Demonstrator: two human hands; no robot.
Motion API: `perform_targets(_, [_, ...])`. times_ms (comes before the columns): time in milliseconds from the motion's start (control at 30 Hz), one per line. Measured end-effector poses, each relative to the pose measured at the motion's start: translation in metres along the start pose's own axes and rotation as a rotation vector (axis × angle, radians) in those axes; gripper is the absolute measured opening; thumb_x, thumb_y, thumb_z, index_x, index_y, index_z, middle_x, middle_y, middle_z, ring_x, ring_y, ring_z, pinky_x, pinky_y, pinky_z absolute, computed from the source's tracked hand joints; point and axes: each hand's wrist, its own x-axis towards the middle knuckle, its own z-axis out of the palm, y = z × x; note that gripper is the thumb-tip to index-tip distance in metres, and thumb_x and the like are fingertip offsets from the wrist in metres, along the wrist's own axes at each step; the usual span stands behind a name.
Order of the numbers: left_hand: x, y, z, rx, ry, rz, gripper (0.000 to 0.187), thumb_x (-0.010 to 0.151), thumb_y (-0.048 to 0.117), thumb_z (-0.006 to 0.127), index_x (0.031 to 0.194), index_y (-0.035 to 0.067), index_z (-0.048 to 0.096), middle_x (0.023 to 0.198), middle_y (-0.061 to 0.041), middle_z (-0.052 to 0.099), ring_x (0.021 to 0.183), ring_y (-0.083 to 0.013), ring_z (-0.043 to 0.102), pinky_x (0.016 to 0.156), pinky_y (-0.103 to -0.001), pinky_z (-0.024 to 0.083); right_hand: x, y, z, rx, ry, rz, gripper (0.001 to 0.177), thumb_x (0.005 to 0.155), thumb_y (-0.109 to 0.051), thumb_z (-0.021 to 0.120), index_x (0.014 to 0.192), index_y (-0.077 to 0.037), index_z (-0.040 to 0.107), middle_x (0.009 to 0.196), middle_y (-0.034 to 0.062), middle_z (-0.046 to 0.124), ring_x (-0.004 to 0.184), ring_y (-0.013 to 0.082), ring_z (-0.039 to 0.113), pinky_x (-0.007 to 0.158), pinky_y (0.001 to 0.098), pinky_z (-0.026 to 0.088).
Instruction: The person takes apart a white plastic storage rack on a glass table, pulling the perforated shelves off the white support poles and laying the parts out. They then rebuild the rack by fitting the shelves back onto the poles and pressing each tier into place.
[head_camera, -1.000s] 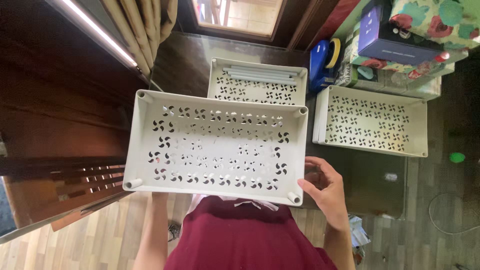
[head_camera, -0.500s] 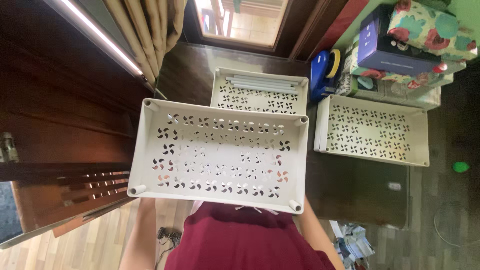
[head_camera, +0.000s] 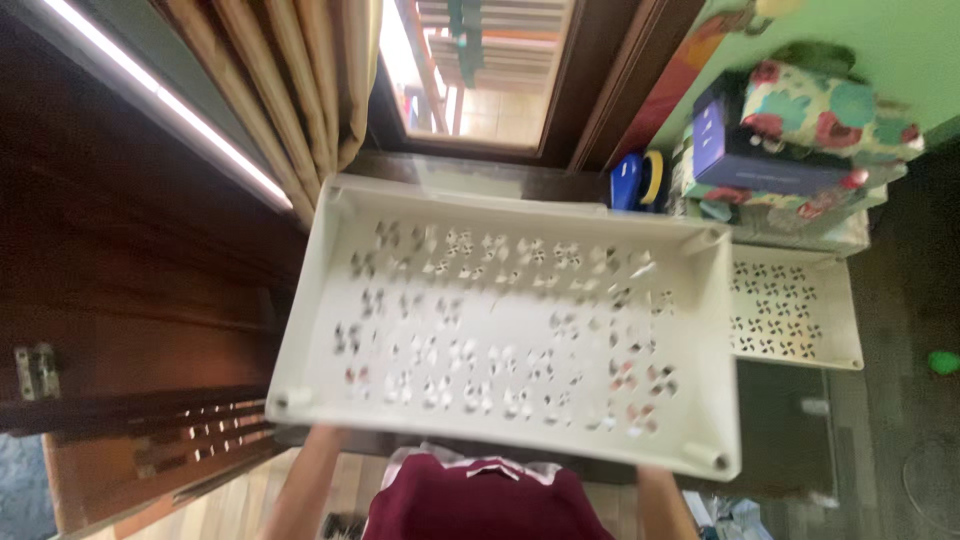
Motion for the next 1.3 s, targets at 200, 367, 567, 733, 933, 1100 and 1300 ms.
perform_targets(200, [0.116, 0.111, 0.073, -0.015, -0.067, 0.191, 0.025, 0.101, 0.02, 0.064, 0.117, 0.0, 0.066, 0.088, -0.009, 0.063, 0.068, -0.0176, 0.057, 0.053, -0.034, 0.042, 0.146, -0.05, 0.011, -0.105, 0.115, -0.282, 0.041, 0.095, -0.022, 0.069, 0.129, 0.0, 0.065, 0.119, 0.0139, 0.071, 0.103, 0.022, 0.067, 0.089, 0.038, 0.054])
perform_targets(367, [0.177, 0.206, 0.124, -0.153, -0.108, 0.18, 0.043, 0.087, 0.008, 0.069, 0.13, 0.008, 0.067, 0.083, -0.005, 0.063, 0.068, -0.016, 0.066, 0.061, -0.046, 0.067, 0.215, -0.088, 0.031, -0.017, -0.042, -0.338, 0.043, 0.093, -0.021, 0.072, 0.13, 0.0, 0.064, 0.123, 0.0154, 0.07, 0.107, 0.0238, 0.067, 0.093, 0.0396, 0.055])
perform_targets(567, [0.216, 0.232, 0.134, -0.187, -0.022, 0.13, 0.049, 0.08, 0.004, 0.063, 0.129, 0.002, 0.068, 0.1, -0.014, 0.072, 0.076, -0.0285, 0.075, 0.062, -0.051, 0.061, 0.22, -0.083, 0.074, 0.24, 0.299, -0.215, 0.023, 0.104, -0.017, 0.046, 0.106, -0.005, 0.065, 0.095, 0.0063, 0.071, 0.084, 0.0164, 0.07, 0.079, 0.0303, 0.059])
perform_targets(733, [0.254, 0.222, 0.125, -0.207, -0.093, 0.137, 0.059, 0.075, -0.001, 0.061, 0.135, 0.003, 0.066, 0.1, -0.013, 0.072, 0.075, -0.0257, 0.073, 0.062, -0.051, 0.061, 0.139, -0.047, 0.118, -0.37, -0.04, -0.354, 0.028, 0.081, -0.001, 0.055, 0.099, -0.008, 0.075, 0.101, 0.0106, 0.077, 0.098, 0.0254, 0.071, 0.09, 0.0399, 0.055])
perform_targets(933, [0.274, 0.207, 0.126, -0.223, -0.131, 0.136, 0.057, 0.079, 0.001, 0.061, 0.136, 0.002, 0.066, 0.092, -0.011, 0.07, 0.071, -0.0242, 0.071, 0.061, -0.051, 0.061, 0.085, -0.04, 0.124, -0.624, -0.194, -0.616, 0.025, 0.075, -0.011, 0.076, 0.1, -0.007, 0.076, 0.099, 0.0105, 0.073, 0.098, 0.0313, 0.065, 0.09, 0.0413, 0.05])
perform_targets(1100, [0.273, 0.196, 0.127, -0.198, -0.102, 0.086, 0.054, 0.079, 0.0, 0.063, 0.132, 0.006, 0.068, 0.09, -0.009, 0.072, 0.071, -0.0258, 0.072, 0.063, -0.052, 0.061, 0.045, -0.017, 0.112, -0.595, -0.139, -0.546, 0.019, 0.077, -0.005, 0.073, 0.096, -0.007, 0.077, 0.095, 0.0064, 0.073, 0.092, 0.0287, 0.064, 0.082, 0.0405, 0.051])
perform_targets(1300, [0.261, 0.173, 0.126, -0.191, -0.108, 0.047, 0.046, 0.085, 0.004, 0.066, 0.13, 0.009, 0.07, 0.088, -0.008, 0.069, 0.073, -0.0259, 0.072, 0.064, -0.053, 0.061, -0.023, 0.019, 0.096, -0.592, -0.187, -0.495, 0.021, 0.074, 0.0, 0.076, 0.092, -0.01, 0.081, 0.085, 0.0034, 0.075, 0.084, 0.0251, 0.067, 0.073, 0.0381, 0.053])
